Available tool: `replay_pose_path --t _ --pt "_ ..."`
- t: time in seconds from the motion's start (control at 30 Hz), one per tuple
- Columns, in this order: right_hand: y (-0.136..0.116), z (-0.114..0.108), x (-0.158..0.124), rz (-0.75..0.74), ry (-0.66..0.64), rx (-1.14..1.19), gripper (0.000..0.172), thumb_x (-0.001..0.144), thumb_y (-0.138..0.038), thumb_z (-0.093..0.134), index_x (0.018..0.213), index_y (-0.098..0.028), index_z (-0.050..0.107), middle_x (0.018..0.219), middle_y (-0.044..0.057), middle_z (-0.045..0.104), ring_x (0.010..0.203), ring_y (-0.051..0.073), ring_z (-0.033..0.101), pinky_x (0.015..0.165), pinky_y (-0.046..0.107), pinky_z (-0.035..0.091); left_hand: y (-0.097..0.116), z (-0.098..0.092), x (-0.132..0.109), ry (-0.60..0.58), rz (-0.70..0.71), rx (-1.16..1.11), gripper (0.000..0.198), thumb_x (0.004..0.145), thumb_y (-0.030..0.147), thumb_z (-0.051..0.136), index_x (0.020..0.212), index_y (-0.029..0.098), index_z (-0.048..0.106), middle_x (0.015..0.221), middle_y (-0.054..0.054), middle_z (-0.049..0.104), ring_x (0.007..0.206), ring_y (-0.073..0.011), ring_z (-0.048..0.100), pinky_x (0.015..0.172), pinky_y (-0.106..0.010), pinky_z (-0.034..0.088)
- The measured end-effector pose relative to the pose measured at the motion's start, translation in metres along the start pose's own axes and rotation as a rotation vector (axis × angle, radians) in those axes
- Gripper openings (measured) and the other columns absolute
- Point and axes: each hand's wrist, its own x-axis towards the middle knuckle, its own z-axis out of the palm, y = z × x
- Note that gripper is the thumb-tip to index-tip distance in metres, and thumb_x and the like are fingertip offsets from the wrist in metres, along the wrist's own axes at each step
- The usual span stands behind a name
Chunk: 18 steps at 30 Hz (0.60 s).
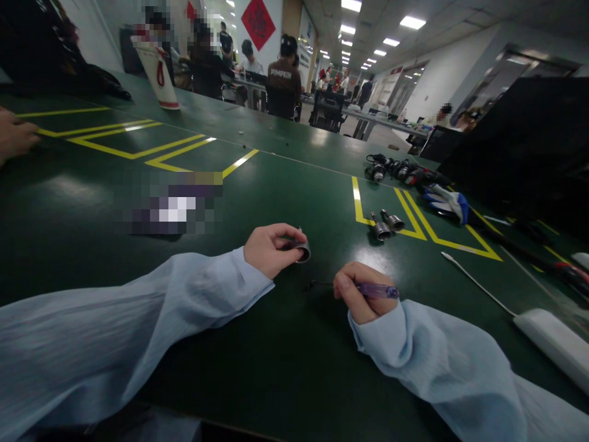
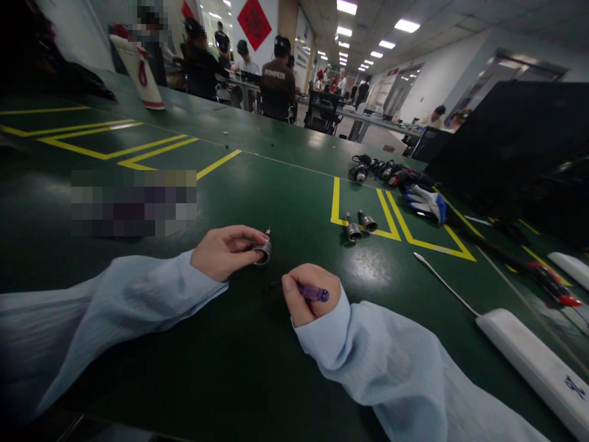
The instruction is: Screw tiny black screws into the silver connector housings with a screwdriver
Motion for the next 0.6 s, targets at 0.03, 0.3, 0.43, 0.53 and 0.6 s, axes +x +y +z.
replay_pose_path --t 0.03,0.3,0.43,0.53,0.6 --pt "-0.0002 0.0 0.0004 0.013 -0.001 -0.008 0.025 0.082 -0.021 0.043 0.059 -0.017 0.052 0.054 0.0 0.052 0.051 0.01 0.047 0.051 0.025 0.038 0.0003 -0.0003 -0.0002 -0.007 -0.003 0.005 0.02 0.053 0.012 0.067 0.072 0.01 0.06 0.076 -0.007 0.069 0.073 -0.02 0.066 0.07 -0.033 0.054" --pt "-0.0014 0.0001 0.0012 0.062 -0.011 -0.043 0.027 0.082 -0.024 0.042 0.058 -0.017 0.051 0.051 -0.001 0.05 0.049 0.009 0.045 0.05 0.025 0.037 0.0024 -0.001 -0.0013 -0.014 -0.015 0.011 0.022 0.053 0.012 0.067 0.074 0.01 0.06 0.079 -0.007 0.069 0.073 -0.0193 0.066 0.073 -0.034 0.054" --pt "0.0016 0.0018 0.0007 0.085 0.053 -0.017 0.028 0.082 -0.026 0.043 0.056 -0.018 0.05 0.05 -0.001 0.049 0.047 0.01 0.045 0.048 0.025 0.036 0.0063 -0.0021 -0.0021 -0.045 -0.048 -0.021 0.022 0.055 0.009 0.065 0.076 0.011 0.06 0.073 -0.006 0.069 0.072 -0.019 0.066 0.074 -0.036 0.054" --pt "0.0029 0.0038 0.0004 0.083 0.072 0.008 0.027 0.081 -0.026 0.044 0.057 -0.018 0.052 0.05 -0.001 0.051 0.047 0.01 0.047 0.048 0.025 0.037 0.0086 -0.0032 -0.0022 -0.057 -0.069 -0.056 0.024 0.055 0.006 0.063 0.078 0.011 0.06 0.072 -0.004 0.069 0.072 -0.0183 0.066 0.078 -0.037 0.052" --pt "0.0025 0.0042 0.0002 0.08 0.089 0.025 0.026 0.081 -0.025 0.044 0.057 -0.018 0.052 0.05 -0.001 0.053 0.048 0.01 0.048 0.049 0.025 0.038 0.01 -0.0037 -0.0021 -0.064 -0.08 -0.08 0.026 0.054 0.004 0.063 0.079 0.011 0.06 0.073 -0.004 0.069 0.073 -0.0179 0.066 0.08 -0.037 0.051"
